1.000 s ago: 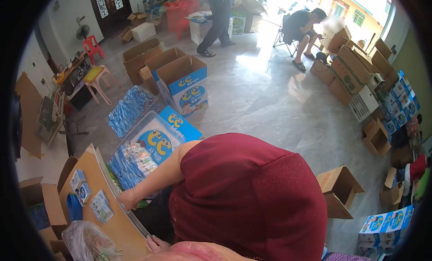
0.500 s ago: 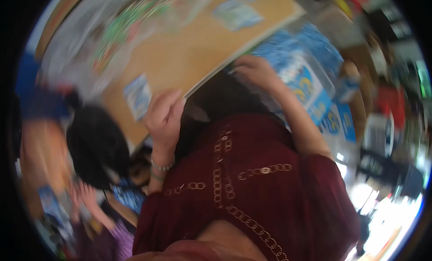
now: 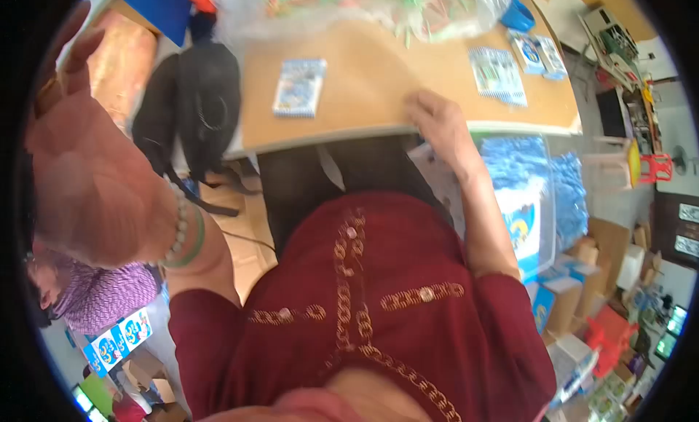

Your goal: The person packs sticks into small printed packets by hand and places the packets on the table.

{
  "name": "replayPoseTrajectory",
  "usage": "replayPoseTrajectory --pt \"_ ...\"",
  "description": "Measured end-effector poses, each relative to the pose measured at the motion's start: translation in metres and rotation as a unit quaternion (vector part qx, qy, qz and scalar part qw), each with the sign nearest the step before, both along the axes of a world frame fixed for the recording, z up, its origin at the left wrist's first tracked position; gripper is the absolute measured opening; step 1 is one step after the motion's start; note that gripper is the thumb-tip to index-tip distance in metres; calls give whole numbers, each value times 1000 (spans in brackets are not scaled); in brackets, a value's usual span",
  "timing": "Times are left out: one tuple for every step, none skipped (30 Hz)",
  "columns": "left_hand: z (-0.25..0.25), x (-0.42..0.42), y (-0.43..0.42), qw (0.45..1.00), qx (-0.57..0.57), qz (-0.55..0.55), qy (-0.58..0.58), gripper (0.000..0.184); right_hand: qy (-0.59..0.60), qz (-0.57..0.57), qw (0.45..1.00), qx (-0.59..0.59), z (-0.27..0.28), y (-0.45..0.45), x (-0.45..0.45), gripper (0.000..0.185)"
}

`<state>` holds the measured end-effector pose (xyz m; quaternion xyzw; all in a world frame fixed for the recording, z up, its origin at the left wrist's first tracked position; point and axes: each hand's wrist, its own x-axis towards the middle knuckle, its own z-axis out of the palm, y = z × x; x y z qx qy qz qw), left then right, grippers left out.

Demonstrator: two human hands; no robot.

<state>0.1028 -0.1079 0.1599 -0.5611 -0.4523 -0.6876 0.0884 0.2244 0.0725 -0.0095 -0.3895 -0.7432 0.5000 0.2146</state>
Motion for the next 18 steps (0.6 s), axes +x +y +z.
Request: replayPoseTrajectory --pt "-13 4 19 1000 21 11 21 43 -15 24 997 66 4 2 -3 18" --pt "-11 12 20 999 39 13 36 42 -37 25 996 75 9 3 -1 18" --pt "-7 -14 27 997 51 15 59 42 -51 25 995 79 11 0 -4 19" --pt "1 -45 44 995 66 14 80 41 -41 35 998 39 14 0 -3 19" --pt "11 -74 65 992 84 17 95 41 -37 50 998 3 17 4 -1 20" --pt "22 -93 84 988 108 25 104 40 -19 35 998 41 16 0 -1 19" --pt "31 -99 100 985 135 36 103 40 -10 23 996 82 17 6 -3 18" --pt "34 -106 87 983 151 42 99 39 -13 26 994 105 17 14 -7 18" --pt "31 -96 97 982 159 48 92 39 -7 16 992 127 13 18 -10 17" --pt "29 -75 98 982 158 59 82 38 -3 11 990 142 9 21 -9 17" --pt "26 -81 90 985 141 69 65 37 -6 8 990 139 6 14 -3 16" --pt "22 -76 83 990 109 76 47 37 -56 3 995 77 18 10 -3 16" --pt "16 -72 70 994 72 79 27 36 -110 -5 994 9 28 8 -11 15" --pt "11 -65 62 996 38 82 6 36 -86 18 995 38 18 15 -11 16" --pt "9 -61 57 997 9 82 -11 35 -55 37 995 71 8 24 -11 17" --pt "7 -61 51 997 -14 77 -16 35 -61 26 994 85 -1 29 -17 18" --pt "7 -62 47 997 -35 68 -17 34 -64 10 993 101 -6 33 -24 18" --pt "7 -65 45 997 -52 58 -15 34 -55 25 989 137 -5 46 -30 19"
